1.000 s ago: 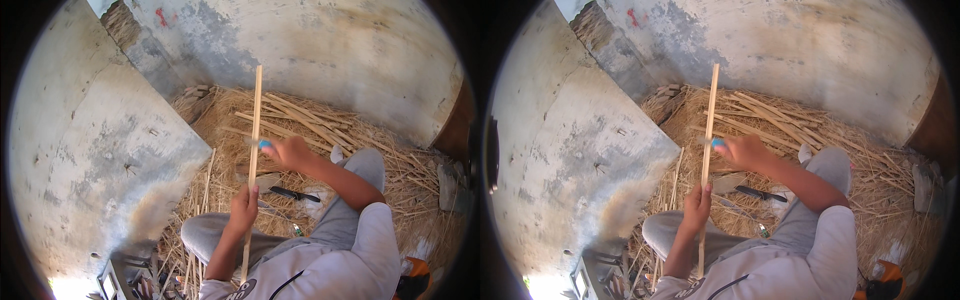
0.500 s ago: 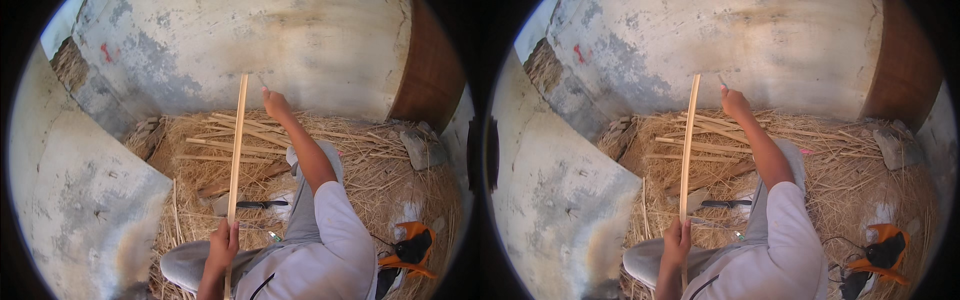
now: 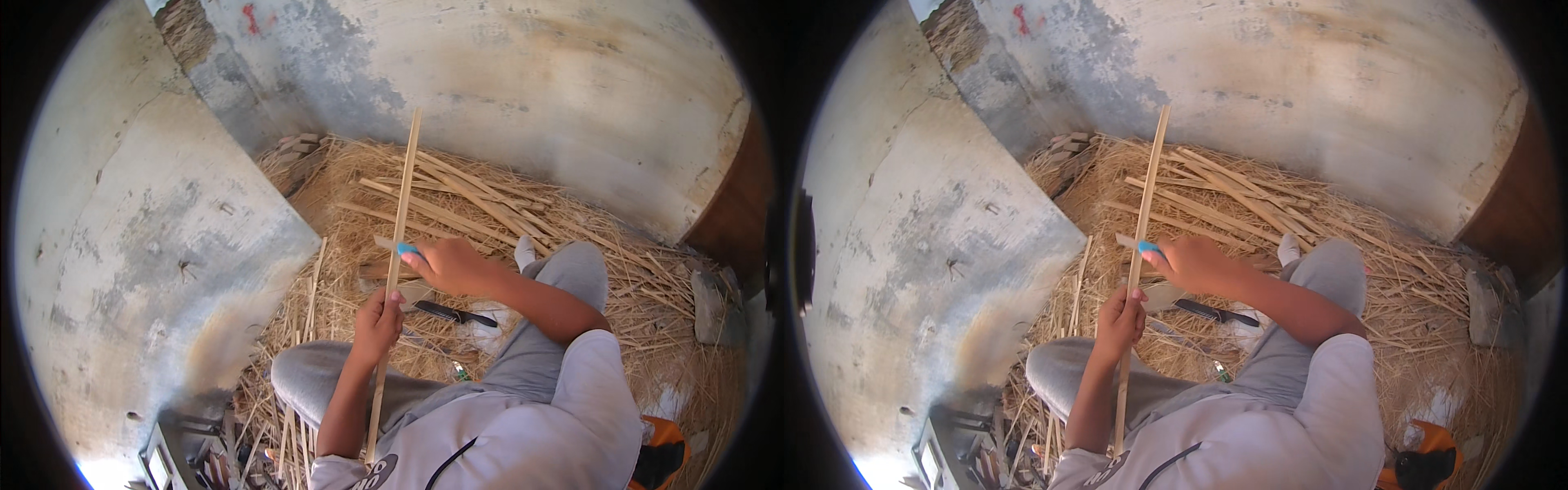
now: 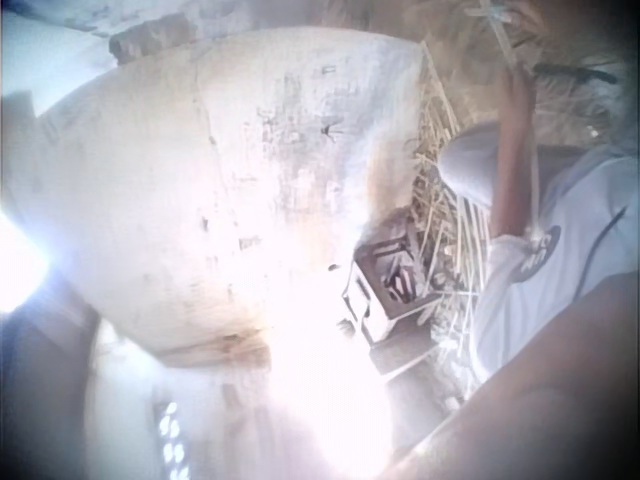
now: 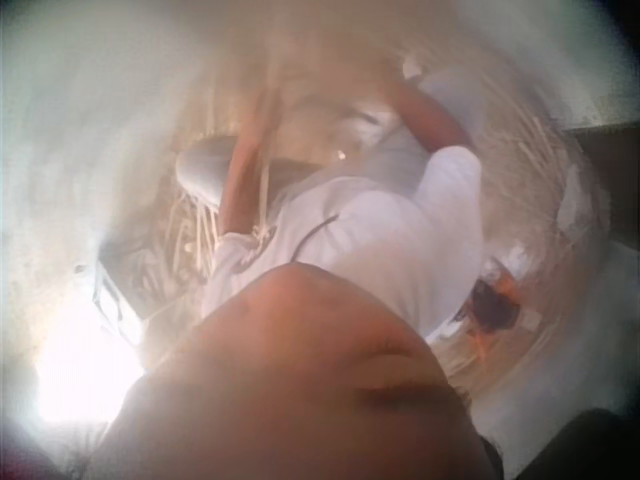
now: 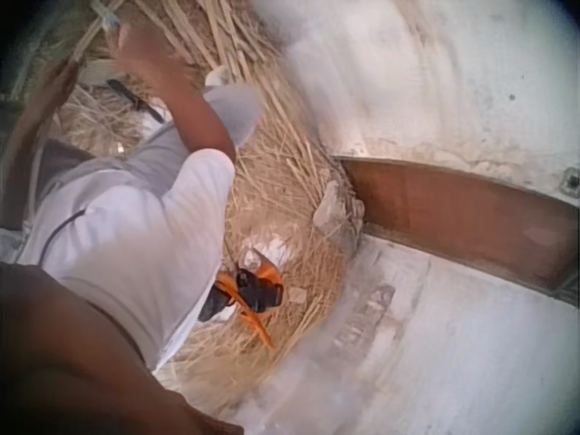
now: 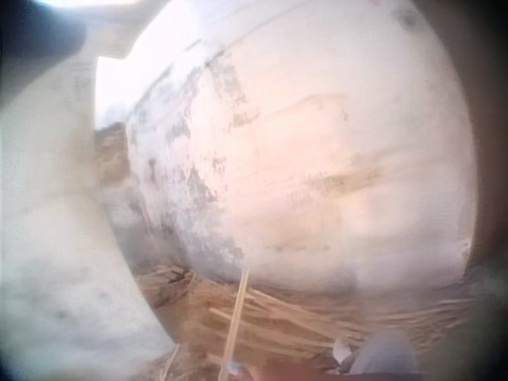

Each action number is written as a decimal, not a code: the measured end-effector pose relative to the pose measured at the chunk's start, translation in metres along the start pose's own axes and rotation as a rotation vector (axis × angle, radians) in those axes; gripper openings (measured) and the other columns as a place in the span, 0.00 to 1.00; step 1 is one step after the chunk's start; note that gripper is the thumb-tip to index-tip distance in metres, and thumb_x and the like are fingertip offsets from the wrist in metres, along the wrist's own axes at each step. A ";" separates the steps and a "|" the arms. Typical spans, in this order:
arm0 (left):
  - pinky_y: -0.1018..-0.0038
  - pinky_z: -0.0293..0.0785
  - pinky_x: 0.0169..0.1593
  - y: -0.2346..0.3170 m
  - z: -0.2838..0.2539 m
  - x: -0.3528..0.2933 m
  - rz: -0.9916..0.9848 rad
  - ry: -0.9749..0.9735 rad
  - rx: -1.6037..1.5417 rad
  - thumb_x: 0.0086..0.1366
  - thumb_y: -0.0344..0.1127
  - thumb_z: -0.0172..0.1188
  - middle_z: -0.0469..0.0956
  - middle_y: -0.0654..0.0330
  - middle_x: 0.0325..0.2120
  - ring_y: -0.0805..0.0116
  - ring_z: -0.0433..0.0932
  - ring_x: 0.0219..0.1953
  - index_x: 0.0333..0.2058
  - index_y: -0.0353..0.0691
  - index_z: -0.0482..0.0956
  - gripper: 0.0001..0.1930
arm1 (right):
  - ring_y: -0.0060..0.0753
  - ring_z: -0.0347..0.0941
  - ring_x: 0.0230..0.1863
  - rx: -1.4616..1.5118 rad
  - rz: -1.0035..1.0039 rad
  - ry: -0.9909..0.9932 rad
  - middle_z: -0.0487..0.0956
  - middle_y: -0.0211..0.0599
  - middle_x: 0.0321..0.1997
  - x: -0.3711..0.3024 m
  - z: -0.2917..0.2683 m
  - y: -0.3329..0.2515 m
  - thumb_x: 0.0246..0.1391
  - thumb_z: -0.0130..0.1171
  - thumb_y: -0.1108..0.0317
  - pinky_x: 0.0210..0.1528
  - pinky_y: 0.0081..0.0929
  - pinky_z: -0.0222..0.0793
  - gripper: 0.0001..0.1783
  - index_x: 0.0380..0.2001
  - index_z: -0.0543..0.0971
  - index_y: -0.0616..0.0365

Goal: The person sits on a straw-covered floor and uses a knife to split a long bamboo stalk into thin strips. They hold the stalk with one hand and use the knife to carefully separate the fibers, creating multiple thin pieces.

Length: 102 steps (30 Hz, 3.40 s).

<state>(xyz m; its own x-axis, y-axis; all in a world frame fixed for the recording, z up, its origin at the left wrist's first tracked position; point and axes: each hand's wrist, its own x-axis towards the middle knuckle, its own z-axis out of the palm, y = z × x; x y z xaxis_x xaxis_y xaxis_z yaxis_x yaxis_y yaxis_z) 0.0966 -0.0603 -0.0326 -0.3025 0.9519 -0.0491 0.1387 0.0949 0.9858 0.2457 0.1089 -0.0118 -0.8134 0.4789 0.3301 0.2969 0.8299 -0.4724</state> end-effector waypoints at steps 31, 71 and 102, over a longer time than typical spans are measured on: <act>0.77 0.66 0.22 0.025 -0.009 -0.036 -0.063 -0.176 -0.099 0.77 0.43 0.48 0.72 0.62 0.18 0.75 0.71 0.18 0.33 0.36 0.76 0.18 | 0.43 0.69 0.25 0.085 0.708 0.554 0.73 0.41 0.22 0.022 -0.111 0.156 0.70 0.33 0.34 0.35 0.44 0.67 0.41 0.23 0.72 0.62; 0.70 0.67 0.54 0.037 0.043 0.054 0.257 0.072 -0.930 0.76 0.47 0.52 0.79 0.66 0.52 0.72 0.74 0.53 0.70 0.44 0.59 0.29 | 0.38 0.84 0.43 1.444 0.169 0.435 0.83 0.54 0.48 0.056 -0.025 0.014 0.61 0.67 0.60 0.38 0.31 0.82 0.17 0.30 0.68 0.50; 0.82 0.49 0.19 0.042 0.017 0.007 -0.132 -0.045 -0.522 0.79 0.47 0.46 0.58 0.73 0.19 0.84 0.53 0.16 0.34 0.46 0.67 0.15 | 0.45 0.72 0.16 0.173 -0.195 0.256 0.70 0.39 0.14 0.029 -0.025 0.027 0.72 0.41 0.44 0.20 0.41 0.65 0.27 0.35 0.69 0.59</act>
<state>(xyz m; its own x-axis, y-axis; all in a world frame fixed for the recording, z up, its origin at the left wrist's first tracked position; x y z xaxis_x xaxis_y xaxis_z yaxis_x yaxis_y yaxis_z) 0.1167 -0.0444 0.0058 -0.2429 0.9544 -0.1738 -0.3888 0.0684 0.9188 0.2425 0.1525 0.0053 -0.6880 0.3909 0.6114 0.0419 0.8625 -0.5043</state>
